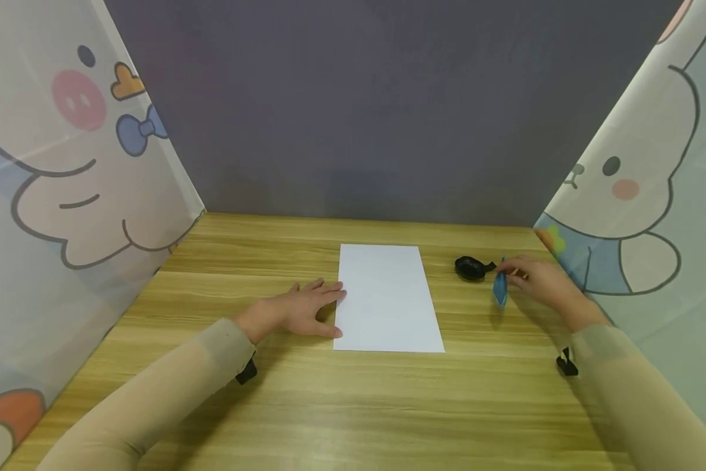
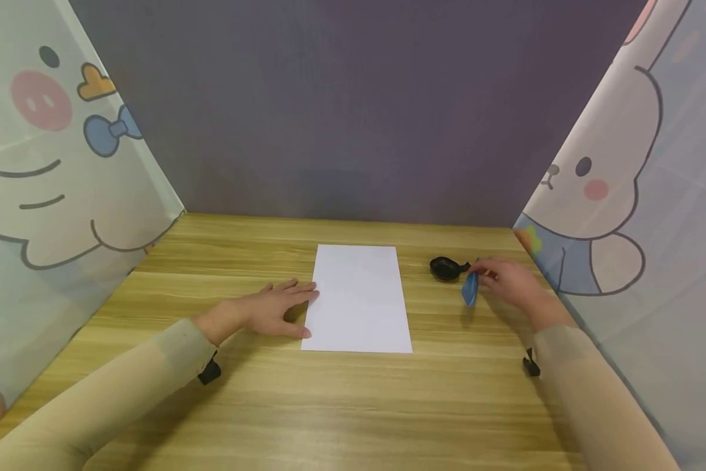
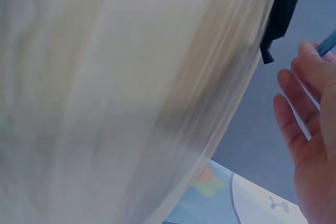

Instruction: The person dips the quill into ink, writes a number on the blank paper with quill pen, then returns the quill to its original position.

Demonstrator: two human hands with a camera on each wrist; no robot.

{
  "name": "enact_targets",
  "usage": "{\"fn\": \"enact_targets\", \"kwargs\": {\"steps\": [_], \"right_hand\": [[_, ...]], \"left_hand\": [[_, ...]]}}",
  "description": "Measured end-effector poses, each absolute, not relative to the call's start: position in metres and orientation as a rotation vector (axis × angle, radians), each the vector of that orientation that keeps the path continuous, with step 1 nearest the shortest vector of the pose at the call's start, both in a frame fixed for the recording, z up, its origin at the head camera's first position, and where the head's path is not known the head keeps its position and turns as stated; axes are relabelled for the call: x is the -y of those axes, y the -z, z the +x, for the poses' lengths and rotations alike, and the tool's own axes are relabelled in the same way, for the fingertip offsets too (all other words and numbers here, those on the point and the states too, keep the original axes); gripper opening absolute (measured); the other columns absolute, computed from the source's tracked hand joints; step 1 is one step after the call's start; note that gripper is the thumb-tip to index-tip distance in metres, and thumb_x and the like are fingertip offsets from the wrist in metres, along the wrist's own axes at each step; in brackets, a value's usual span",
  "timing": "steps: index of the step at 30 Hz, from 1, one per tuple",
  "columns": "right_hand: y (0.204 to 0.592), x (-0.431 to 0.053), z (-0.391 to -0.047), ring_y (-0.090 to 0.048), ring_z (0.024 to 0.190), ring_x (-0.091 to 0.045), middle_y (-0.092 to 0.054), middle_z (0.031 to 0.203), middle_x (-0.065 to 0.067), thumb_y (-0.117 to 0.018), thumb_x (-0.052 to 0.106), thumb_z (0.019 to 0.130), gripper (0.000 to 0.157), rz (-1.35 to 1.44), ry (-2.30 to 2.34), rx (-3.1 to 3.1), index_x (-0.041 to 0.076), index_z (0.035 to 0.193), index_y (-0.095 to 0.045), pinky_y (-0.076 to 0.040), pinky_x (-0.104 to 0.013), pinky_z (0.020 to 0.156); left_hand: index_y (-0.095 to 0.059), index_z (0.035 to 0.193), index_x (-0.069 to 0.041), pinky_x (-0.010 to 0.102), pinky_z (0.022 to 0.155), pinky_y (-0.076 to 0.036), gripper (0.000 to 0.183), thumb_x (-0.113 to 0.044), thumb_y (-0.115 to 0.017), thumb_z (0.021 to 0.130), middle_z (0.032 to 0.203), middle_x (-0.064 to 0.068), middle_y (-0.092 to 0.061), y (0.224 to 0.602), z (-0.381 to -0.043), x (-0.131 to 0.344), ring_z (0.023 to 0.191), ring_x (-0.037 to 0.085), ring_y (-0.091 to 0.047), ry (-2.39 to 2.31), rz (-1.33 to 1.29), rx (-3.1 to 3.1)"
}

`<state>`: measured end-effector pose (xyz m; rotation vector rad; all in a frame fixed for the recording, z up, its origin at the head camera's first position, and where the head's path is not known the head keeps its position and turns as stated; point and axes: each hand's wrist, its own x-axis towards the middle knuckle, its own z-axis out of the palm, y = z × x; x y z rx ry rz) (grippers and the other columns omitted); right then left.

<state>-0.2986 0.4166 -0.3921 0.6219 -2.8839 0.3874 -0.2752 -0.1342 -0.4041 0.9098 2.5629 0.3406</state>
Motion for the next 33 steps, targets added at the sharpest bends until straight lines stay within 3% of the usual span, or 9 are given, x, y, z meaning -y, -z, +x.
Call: {"fn": "enact_targets", "kwargs": {"steps": [5,7,11,15,18,21,27,29,33], "right_hand": [[0.388,-0.413,-0.295,-0.075,0.096,-0.038,-0.073,0.126,-0.031,-0.065,0.008,0.111,0.029,0.442,-0.636,2.892,-0.002,0.138,-0.07,-0.058,-0.036,0.068],[0.387,-0.412,-0.294,-0.074,0.092,-0.031,-0.076,0.122,-0.03,-0.062,0.014,0.113,0.031,0.398,-0.705,2.868,-0.001,0.139,-0.07,-0.053,-0.03,0.062],[0.387,-0.408,-0.294,-0.072,0.088,-0.008,-0.079,0.114,-0.025,-0.057,0.022,0.117,0.036,0.355,-0.88,2.782,-0.003,0.14,-0.07,-0.056,-0.024,0.066],[0.389,-0.406,-0.296,-0.069,0.092,0.007,-0.08,0.106,0.006,-0.054,0.021,0.118,0.041,0.301,-1.141,2.664,-0.008,0.144,-0.064,-0.062,-0.018,0.078],[0.391,-0.404,-0.298,-0.07,0.097,0.006,-0.072,0.105,0.027,-0.053,0.022,0.118,0.046,0.238,-1.355,2.585,-0.007,0.153,-0.057,-0.062,-0.016,0.082],[0.392,-0.402,-0.3,-0.071,0.101,0.005,-0.069,0.111,0.033,-0.054,0.025,0.117,0.042,0.204,-1.472,2.523,-0.002,0.15,-0.059,-0.062,-0.016,0.085],[0.396,-0.394,-0.303,-0.075,0.102,0.007,-0.074,0.119,0.029,-0.06,0.018,0.114,0.035,0.278,-1.681,2.364,-0.01,0.134,-0.063,-0.062,-0.014,0.087],[0.397,-0.391,-0.303,-0.077,0.099,0.004,-0.076,0.115,0.024,-0.062,0.015,0.113,0.029,0.306,-1.722,2.326,-0.006,0.133,-0.066,-0.063,-0.016,0.087],[0.399,-0.388,-0.304,-0.079,0.093,-0.002,-0.08,0.109,0.016,-0.064,0.012,0.112,0.016,0.308,-1.809,2.279,0.013,0.127,-0.068,-0.065,-0.019,0.085]], "left_hand": [[-0.023,0.178,-0.022,0.082,0.13,-0.005,0.098,-0.07,-0.064,0.102,0.187,0.0,-0.012,0.405,-0.277,0.135,0.173,0.043,-0.003,-0.345,0.921,-2.565],[-0.023,0.178,-0.021,0.083,0.129,-0.005,0.098,-0.07,-0.064,0.103,0.187,0.001,-0.012,0.406,-0.277,0.136,0.173,0.044,-0.003,-0.349,0.922,-2.565],[-0.023,0.178,-0.022,0.082,0.13,-0.004,0.098,-0.07,-0.064,0.102,0.187,0.0,-0.012,0.406,-0.277,0.137,0.173,0.043,-0.003,-0.353,0.916,-2.565],[-0.023,0.178,-0.022,0.082,0.129,-0.005,0.098,-0.07,-0.064,0.102,0.187,0.0,-0.012,0.406,-0.278,0.136,0.172,0.044,-0.004,-0.356,0.917,-2.567],[-0.023,0.178,-0.021,0.083,0.129,-0.006,0.098,-0.07,-0.064,0.102,0.187,0.0,-0.012,0.407,-0.278,0.136,0.172,0.044,-0.005,-0.355,0.922,-2.566],[-0.023,0.178,-0.021,0.083,0.129,-0.005,0.098,-0.07,-0.064,0.103,0.187,0.001,-0.012,0.407,-0.278,0.136,0.172,0.044,-0.004,-0.355,0.922,-2.564],[-0.022,0.178,-0.023,0.082,0.13,-0.004,0.098,-0.069,-0.064,0.102,0.187,0.0,-0.011,0.405,-0.278,0.135,0.173,0.043,-0.003,-0.358,0.913,-2.559],[-0.022,0.178,-0.022,0.082,0.129,-0.004,0.098,-0.07,-0.064,0.102,0.187,0.0,-0.011,0.405,-0.278,0.135,0.173,0.044,-0.003,-0.361,0.915,-2.558],[-0.022,0.178,-0.024,0.082,0.13,-0.004,0.099,-0.071,-0.064,0.102,0.187,-0.001,-0.01,0.404,-0.278,0.135,0.173,0.043,-0.002,-0.35,0.914,-2.557]]}}
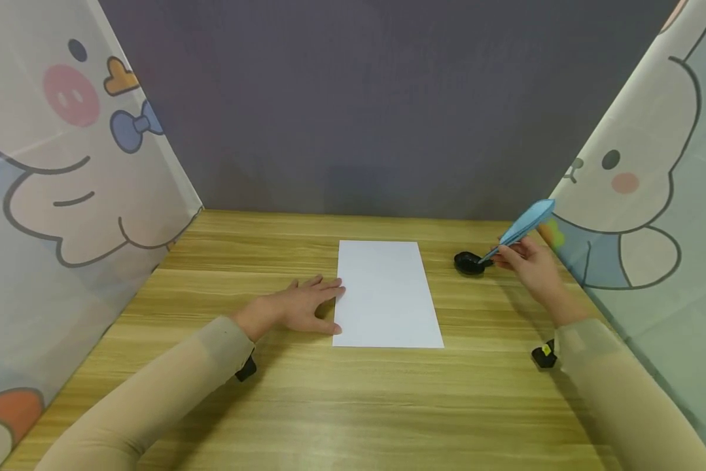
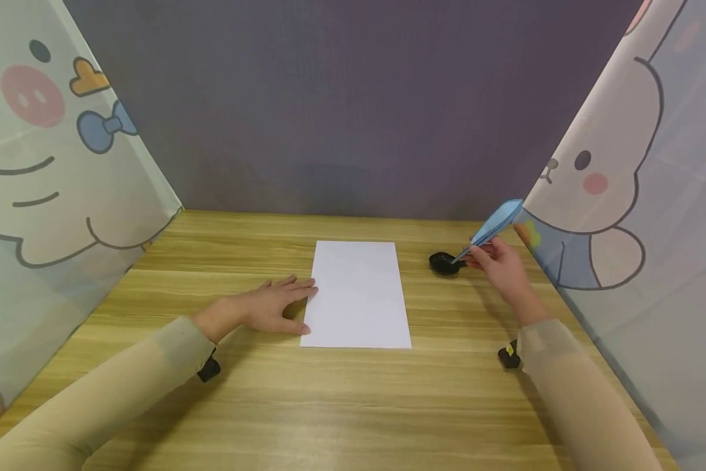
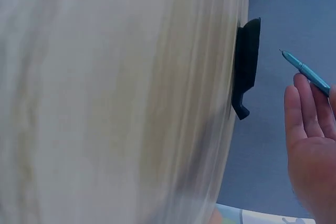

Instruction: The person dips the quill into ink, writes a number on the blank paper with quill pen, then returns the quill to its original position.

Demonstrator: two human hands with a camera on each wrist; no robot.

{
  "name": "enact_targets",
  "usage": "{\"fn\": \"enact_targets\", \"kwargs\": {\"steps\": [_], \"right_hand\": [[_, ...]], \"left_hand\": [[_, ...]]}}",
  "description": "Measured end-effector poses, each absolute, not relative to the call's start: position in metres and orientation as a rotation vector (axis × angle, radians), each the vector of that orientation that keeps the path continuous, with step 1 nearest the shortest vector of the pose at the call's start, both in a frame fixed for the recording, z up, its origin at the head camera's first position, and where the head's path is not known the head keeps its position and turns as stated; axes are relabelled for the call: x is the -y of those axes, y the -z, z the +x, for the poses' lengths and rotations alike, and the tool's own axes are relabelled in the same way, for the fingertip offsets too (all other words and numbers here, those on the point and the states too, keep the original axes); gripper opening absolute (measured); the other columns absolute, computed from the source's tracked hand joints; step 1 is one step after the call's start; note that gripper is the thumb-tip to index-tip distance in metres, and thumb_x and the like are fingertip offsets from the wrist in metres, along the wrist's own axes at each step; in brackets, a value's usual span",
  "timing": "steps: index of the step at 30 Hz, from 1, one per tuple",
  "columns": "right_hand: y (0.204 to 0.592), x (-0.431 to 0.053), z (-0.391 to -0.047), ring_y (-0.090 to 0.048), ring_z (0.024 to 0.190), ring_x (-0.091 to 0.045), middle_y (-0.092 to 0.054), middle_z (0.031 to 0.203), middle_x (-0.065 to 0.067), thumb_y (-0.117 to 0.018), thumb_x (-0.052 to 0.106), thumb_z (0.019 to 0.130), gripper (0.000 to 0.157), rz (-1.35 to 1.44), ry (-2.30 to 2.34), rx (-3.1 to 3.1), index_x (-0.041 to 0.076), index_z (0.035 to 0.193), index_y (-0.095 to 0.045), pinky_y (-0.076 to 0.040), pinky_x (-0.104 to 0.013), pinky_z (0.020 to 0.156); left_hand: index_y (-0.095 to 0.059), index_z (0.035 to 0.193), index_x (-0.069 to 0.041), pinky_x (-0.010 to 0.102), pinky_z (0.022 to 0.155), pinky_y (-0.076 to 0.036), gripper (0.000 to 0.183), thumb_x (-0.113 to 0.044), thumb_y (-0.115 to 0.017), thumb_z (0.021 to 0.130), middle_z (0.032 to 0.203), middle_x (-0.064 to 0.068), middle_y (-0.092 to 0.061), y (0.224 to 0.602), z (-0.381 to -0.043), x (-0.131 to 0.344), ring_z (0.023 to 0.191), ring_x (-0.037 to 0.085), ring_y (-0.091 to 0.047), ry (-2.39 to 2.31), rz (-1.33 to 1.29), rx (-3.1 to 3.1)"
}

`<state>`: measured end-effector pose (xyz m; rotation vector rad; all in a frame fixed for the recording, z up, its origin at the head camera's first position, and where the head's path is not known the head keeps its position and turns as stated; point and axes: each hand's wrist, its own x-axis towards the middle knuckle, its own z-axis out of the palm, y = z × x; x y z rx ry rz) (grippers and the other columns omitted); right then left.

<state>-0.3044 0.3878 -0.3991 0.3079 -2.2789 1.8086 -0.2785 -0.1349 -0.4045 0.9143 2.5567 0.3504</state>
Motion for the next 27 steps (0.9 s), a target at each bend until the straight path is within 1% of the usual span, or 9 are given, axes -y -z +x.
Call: {"fn": "enact_targets", "kwargs": {"steps": [1,4,6,8,11,14,15,21,27], "right_hand": [[0.4,-0.387,-0.305,-0.079,0.093,-0.002,-0.08,0.109,0.015,-0.064,0.011,0.112,0.016,0.304,-1.822,2.275,0.014,0.127,-0.067,-0.065,-0.02,0.085],[0.4,-0.386,-0.306,-0.08,0.094,-0.004,-0.08,0.109,0.013,-0.063,0.011,0.112,0.015,0.288,-1.876,2.259,0.011,0.126,-0.066,-0.065,-0.021,0.085],[0.401,-0.385,-0.308,-0.08,0.095,-0.003,-0.08,0.11,0.017,-0.062,0.012,0.113,0.013,0.263,-1.861,2.277,0.01,0.125,-0.065,-0.065,-0.02,0.086],[0.401,-0.384,-0.309,-0.08,0.096,-0.003,-0.079,0.11,0.018,-0.061,0.011,0.113,0.015,0.244,-1.873,2.281,0.004,0.126,-0.064,-0.065,-0.02,0.085],[0.402,-0.383,-0.313,-0.079,0.096,-0.003,-0.08,0.109,0.019,-0.061,0.009,0.113,0.024,0.224,-1.907,2.275,-0.008,0.13,-0.058,-0.065,-0.02,0.085],[0.402,-0.38,-0.316,-0.08,0.095,-0.004,-0.081,0.107,0.017,-0.063,0.005,0.111,0.035,0.215,-1.976,2.246,-0.019,0.133,-0.05,-0.065,-0.02,0.085],[0.402,-0.379,-0.317,-0.08,0.094,-0.004,-0.081,0.106,0.016,-0.064,0.004,0.11,0.037,0.213,-1.983,2.245,-0.02,0.134,-0.05,-0.065,-0.021,0.085],[0.402,-0.373,-0.321,-0.08,0.093,-0.003,-0.081,0.103,0.013,-0.067,0.006,0.109,0.044,0.196,-1.934,2.306,-0.023,0.137,-0.051,-0.065,-0.022,0.086],[0.403,-0.373,-0.324,-0.076,0.092,0.002,-0.077,0.103,0.021,-0.061,0.008,0.113,0.046,0.217,-1.811,2.42,-0.024,0.142,-0.047,-0.064,-0.02,0.086]], "left_hand": [[-0.022,0.178,-0.024,0.082,0.129,-0.004,0.099,-0.071,-0.064,0.102,0.187,-0.001,-0.01,0.405,-0.279,0.135,0.173,0.043,-0.002,-0.35,0.915,-2.558],[-0.021,0.178,-0.024,0.082,0.13,-0.004,0.099,-0.072,-0.064,0.102,0.187,-0.001,-0.01,0.405,-0.28,0.135,0.173,0.043,-0.002,-0.338,0.916,-2.56],[-0.021,0.178,-0.024,0.082,0.13,-0.004,0.1,-0.072,-0.064,0.102,0.187,-0.001,-0.01,0.405,-0.28,0.135,0.173,0.043,-0.002,-0.336,0.916,-2.561],[-0.021,0.178,-0.023,0.082,0.13,-0.005,0.1,-0.072,-0.063,0.102,0.187,0.0,-0.01,0.405,-0.281,0.135,0.172,0.043,-0.003,-0.341,0.916,-2.559],[-0.022,0.178,-0.022,0.083,0.129,-0.005,0.1,-0.072,-0.063,0.102,0.187,0.001,-0.011,0.405,-0.28,0.135,0.172,0.044,-0.003,-0.353,0.916,-2.557],[-0.023,0.178,-0.021,0.083,0.129,-0.005,0.1,-0.071,-0.064,0.102,0.187,0.001,-0.011,0.404,-0.28,0.136,0.172,0.044,-0.003,-0.36,0.916,-2.556],[-0.023,0.178,-0.021,0.083,0.129,-0.005,0.099,-0.071,-0.064,0.102,0.187,0.001,-0.011,0.403,-0.279,0.136,0.172,0.044,-0.003,-0.361,0.916,-2.557],[-0.022,0.178,-0.021,0.084,0.128,-0.005,0.099,-0.07,-0.064,0.102,0.187,0.002,-0.011,0.403,-0.279,0.136,0.172,0.045,-0.003,-0.358,0.916,-2.553],[-0.021,0.178,-0.022,0.083,0.129,-0.005,0.099,-0.071,-0.063,0.102,0.187,0.001,-0.01,0.404,-0.281,0.135,0.172,0.044,-0.003,-0.34,0.922,-2.554]]}}
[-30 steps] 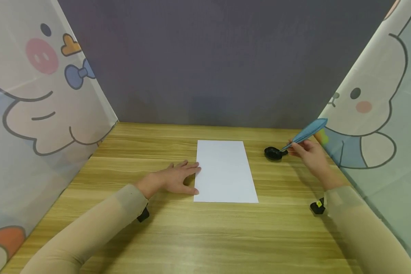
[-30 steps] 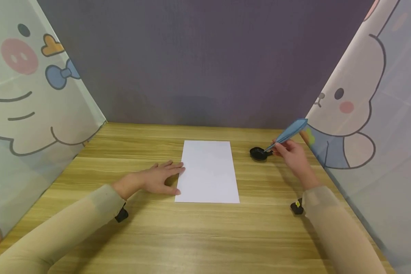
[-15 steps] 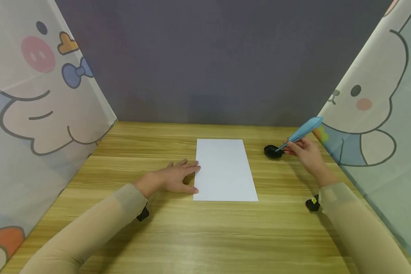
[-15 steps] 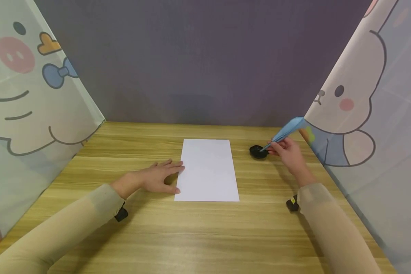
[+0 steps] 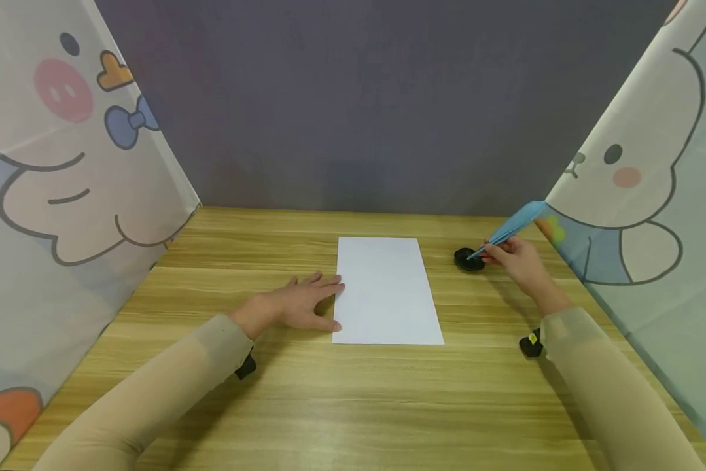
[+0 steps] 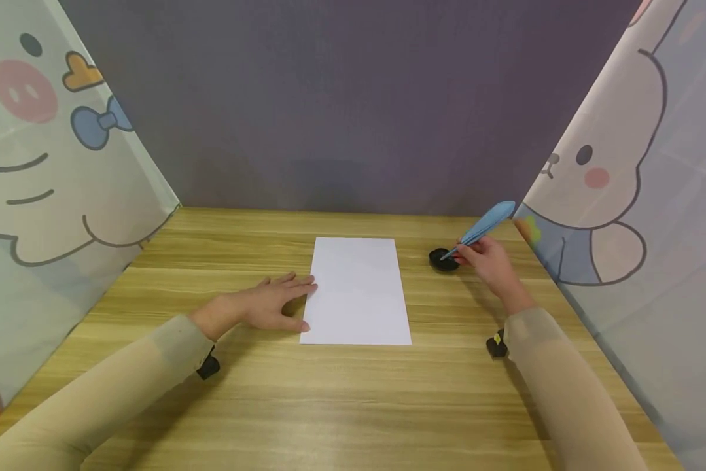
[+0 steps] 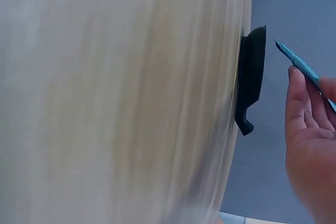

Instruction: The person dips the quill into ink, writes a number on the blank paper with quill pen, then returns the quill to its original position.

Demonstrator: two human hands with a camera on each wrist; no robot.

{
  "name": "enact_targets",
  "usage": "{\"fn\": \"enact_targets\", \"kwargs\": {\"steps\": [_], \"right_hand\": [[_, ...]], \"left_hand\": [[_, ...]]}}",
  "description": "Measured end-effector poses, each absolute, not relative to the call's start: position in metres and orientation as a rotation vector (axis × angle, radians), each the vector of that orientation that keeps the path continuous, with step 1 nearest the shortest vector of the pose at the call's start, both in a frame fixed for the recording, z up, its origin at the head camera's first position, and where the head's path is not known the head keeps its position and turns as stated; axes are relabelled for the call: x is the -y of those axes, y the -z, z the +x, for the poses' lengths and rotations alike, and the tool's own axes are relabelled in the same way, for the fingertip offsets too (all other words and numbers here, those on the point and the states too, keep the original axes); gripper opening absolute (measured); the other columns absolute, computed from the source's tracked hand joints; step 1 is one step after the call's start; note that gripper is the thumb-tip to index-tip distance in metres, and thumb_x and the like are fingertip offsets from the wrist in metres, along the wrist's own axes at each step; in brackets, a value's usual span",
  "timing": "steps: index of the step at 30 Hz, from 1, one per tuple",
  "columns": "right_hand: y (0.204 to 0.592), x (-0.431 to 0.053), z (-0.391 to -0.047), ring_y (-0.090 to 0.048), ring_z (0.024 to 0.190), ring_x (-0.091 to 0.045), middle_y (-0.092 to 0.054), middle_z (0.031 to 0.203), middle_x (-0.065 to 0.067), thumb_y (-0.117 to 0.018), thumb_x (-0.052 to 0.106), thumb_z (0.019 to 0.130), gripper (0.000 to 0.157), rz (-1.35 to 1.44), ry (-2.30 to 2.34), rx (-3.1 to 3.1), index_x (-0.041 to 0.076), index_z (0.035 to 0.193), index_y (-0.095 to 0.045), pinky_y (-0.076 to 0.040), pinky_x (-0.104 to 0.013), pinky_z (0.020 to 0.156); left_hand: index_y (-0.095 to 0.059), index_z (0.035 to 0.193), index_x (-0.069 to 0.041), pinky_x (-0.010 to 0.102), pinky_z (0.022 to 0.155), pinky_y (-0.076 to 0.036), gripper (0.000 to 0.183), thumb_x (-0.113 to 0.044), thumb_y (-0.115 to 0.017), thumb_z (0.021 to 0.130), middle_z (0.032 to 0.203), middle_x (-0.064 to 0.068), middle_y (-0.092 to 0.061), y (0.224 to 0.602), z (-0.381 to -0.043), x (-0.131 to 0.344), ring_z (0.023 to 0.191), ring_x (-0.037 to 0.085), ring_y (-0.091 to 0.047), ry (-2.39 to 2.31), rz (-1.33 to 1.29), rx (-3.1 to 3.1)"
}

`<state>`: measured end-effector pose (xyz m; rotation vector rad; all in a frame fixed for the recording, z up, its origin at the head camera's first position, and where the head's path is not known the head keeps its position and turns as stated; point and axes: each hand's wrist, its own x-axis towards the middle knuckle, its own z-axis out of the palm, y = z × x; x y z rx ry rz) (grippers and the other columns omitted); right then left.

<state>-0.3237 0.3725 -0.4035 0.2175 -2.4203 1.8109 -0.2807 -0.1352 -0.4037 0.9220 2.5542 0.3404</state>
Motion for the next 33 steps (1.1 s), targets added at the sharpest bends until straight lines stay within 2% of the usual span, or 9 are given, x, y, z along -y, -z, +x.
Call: {"fn": "enact_targets", "kwargs": {"steps": [6,12,18,25,29,33], "right_hand": [[0.4042,-0.3733,-0.3267,-0.076,0.091,0.002,-0.078,0.103,0.022,-0.061,0.012,0.113,0.05,0.21,-1.795,2.446,-0.023,0.146,-0.046,-0.064,-0.019,0.085],[0.404,-0.373,-0.3267,-0.078,0.09,0.0,-0.079,0.103,0.018,-0.062,0.01,0.113,0.041,0.223,-1.813,2.425,-0.018,0.14,-0.051,-0.065,-0.02,0.084],[0.4051,-0.3728,-0.3286,-0.078,0.089,0.0,-0.079,0.1,0.02,-0.062,0.006,0.112,0.031,0.227,-1.843,2.399,-0.014,0.134,-0.055,-0.064,-0.019,0.083],[0.4051,-0.3719,-0.3308,-0.075,0.094,0.005,-0.074,0.103,0.023,-0.058,0.01,0.114,0.044,0.164,-1.716,2.503,-0.022,0.143,-0.048,-0.064,-0.018,0.088],[0.4049,-0.3716,-0.3312,-0.073,0.094,0.006,-0.075,0.113,0.005,-0.057,0.011,0.115,0.045,0.148,-1.65,2.551,-0.022,0.144,-0.048,-0.063,-0.018,0.089],[0.4058,-0.3719,-0.3329,-0.072,0.094,0.007,-0.071,0.132,-0.025,-0.055,0.01,0.116,0.044,0.14,-1.592,2.593,-0.022,0.144,-0.049,-0.063,-0.018,0.089]], "left_hand": [[-0.021,0.178,-0.024,0.083,0.129,-0.005,0.099,-0.072,-0.062,0.102,0.187,0.0,-0.009,0.404,-0.2826,0.1345,0.172,0.043,-0.002,-0.327,0.926,-2.557],[-0.022,0.178,-0.022,0.085,0.128,-0.005,0.099,-0.072,-0.063,0.102,0.187,0.001,-0.011,0.4043,-0.2836,0.1346,0.172,0.045,-0.003,-0.341,0.936,-2.559],[-0.022,0.178,-0.021,0.085,0.128,-0.005,0.1,-0.072,-0.063,0.102,0.187,0.002,-0.011,0.4056,-0.2838,0.1353,0.172,0.045,-0.004,-0.343,0.937,-2.56],[-0.021,0.178,-0.023,0.083,0.129,-0.004,0.1,-0.072,-0.063,0.102,0.187,-0.001,-0.009,0.4042,-0.2816,0.1353,0.173,0.043,-0.001,-0.34,0.919,-2.549],[-0.021,0.178,-0.024,0.082,0.13,-0.004,0.1,-0.072,-0.064,0.101,0.187,-0.002,-0.008,0.4032,-0.2798,0.135,0.173,0.042,0.0,-0.341,0.917,-2.548],[-0.022,0.178,-0.024,0.081,0.13,-0.004,0.1,-0.072,-0.064,0.101,0.187,-0.003,-0.009,0.4031,-0.2784,0.1341,0.173,0.041,0.0,-0.342,0.91,-2.555]]}}
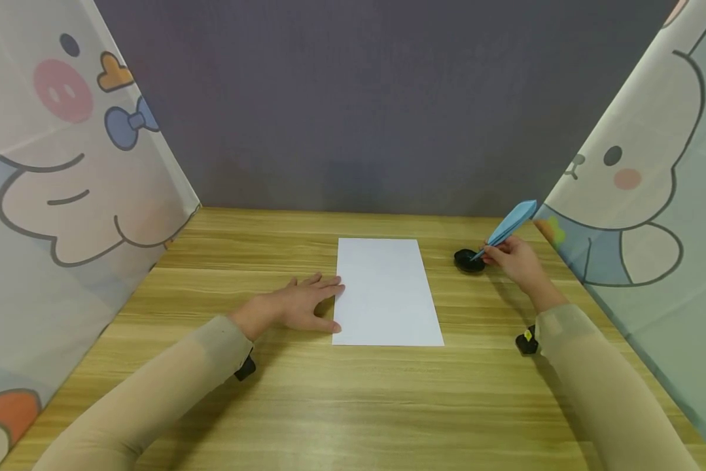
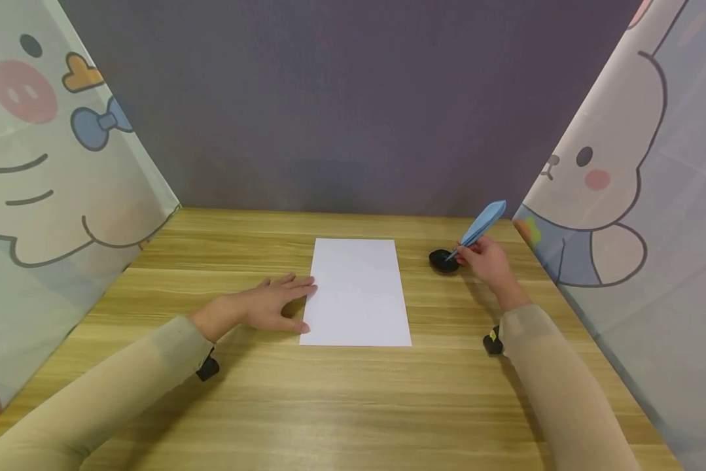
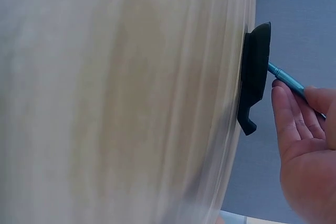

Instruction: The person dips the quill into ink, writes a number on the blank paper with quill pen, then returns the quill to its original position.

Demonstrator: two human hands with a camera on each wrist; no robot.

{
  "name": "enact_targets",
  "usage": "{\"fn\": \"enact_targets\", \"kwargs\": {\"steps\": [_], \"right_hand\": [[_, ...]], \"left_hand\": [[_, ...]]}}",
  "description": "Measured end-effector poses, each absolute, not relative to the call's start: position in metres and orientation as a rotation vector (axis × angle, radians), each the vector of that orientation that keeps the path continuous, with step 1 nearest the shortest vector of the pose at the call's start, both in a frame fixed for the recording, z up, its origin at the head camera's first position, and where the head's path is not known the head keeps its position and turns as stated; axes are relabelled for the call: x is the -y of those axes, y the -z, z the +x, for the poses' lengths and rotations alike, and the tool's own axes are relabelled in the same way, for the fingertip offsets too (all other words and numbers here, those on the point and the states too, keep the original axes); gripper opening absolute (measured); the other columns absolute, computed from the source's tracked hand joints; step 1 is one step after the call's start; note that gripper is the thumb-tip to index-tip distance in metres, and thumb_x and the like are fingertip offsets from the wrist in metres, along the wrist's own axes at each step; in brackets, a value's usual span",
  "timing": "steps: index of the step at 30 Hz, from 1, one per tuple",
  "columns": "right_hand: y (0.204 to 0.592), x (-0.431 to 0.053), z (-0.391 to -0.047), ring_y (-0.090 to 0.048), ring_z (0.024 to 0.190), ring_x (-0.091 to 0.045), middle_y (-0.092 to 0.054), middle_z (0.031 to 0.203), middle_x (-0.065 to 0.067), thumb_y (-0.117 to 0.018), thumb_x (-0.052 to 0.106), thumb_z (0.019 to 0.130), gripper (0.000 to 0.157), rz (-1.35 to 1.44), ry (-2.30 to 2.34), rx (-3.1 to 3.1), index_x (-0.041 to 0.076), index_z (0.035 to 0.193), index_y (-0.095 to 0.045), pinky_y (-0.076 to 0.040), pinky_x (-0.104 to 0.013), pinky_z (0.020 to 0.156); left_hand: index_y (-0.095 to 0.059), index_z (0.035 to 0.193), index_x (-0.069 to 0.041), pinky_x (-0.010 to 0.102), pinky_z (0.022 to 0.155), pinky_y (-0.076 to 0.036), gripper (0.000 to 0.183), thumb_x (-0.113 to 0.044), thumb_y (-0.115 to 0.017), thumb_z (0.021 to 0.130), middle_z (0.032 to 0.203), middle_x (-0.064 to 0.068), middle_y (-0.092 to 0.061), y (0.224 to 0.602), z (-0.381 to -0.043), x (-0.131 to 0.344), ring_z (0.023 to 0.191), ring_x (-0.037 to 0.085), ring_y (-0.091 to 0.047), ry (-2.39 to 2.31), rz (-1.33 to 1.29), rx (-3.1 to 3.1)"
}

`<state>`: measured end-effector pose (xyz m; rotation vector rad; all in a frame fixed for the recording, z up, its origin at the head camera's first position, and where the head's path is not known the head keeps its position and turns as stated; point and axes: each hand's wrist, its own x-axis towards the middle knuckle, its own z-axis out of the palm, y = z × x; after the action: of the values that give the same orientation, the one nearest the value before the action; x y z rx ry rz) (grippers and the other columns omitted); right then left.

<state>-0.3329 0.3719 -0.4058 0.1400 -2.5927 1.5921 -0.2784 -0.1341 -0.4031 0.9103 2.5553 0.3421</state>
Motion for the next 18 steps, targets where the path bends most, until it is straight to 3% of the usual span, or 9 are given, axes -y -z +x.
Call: {"fn": "enact_targets", "kwargs": {"steps": [3,6,18], "right_hand": [[0.406,-0.3721,-0.3341,-0.071,0.094,0.008,-0.061,0.143,-0.041,-0.052,0.008,0.116,0.043,0.138,-1.563,2.623,-0.024,0.145,-0.047,-0.063,-0.019,0.089],[0.4057,-0.3723,-0.3342,-0.069,0.093,0.01,-0.056,0.146,-0.046,-0.05,0.007,0.116,0.043,0.138,-1.545,2.645,-0.025,0.145,-0.046,-0.063,-0.019,0.09],[0.4018,-0.3682,-0.3301,-0.069,0.092,0.009,-0.058,0.145,-0.044,-0.053,0.014,0.117,0.045,0.133,-1.502,2.64,-0.022,0.144,-0.05,-0.064,-0.02,0.09]], "left_hand": [[-0.022,0.178,-0.025,0.081,0.131,-0.004,0.1,-0.072,-0.064,0.101,0.187,-0.003,-0.009,0.4031,-0.2781,0.1342,0.173,0.04,0.0,-0.342,0.907,-2.558],[-0.022,0.178,-0.025,0.081,0.131,-0.004,0.1,-0.073,-0.064,0.101,0.187,-0.003,-0.009,0.4029,-0.2785,0.1343,0.173,0.041,0.0,-0.337,0.911,-2.56],[-0.022,0.178,-0.024,0.08,0.131,-0.004,0.099,-0.072,-0.065,0.101,0.187,-0.003,-0.01,0.4031,-0.2771,0.1345,0.173,0.04,-0.001,-0.344,0.902,-2.563]]}}
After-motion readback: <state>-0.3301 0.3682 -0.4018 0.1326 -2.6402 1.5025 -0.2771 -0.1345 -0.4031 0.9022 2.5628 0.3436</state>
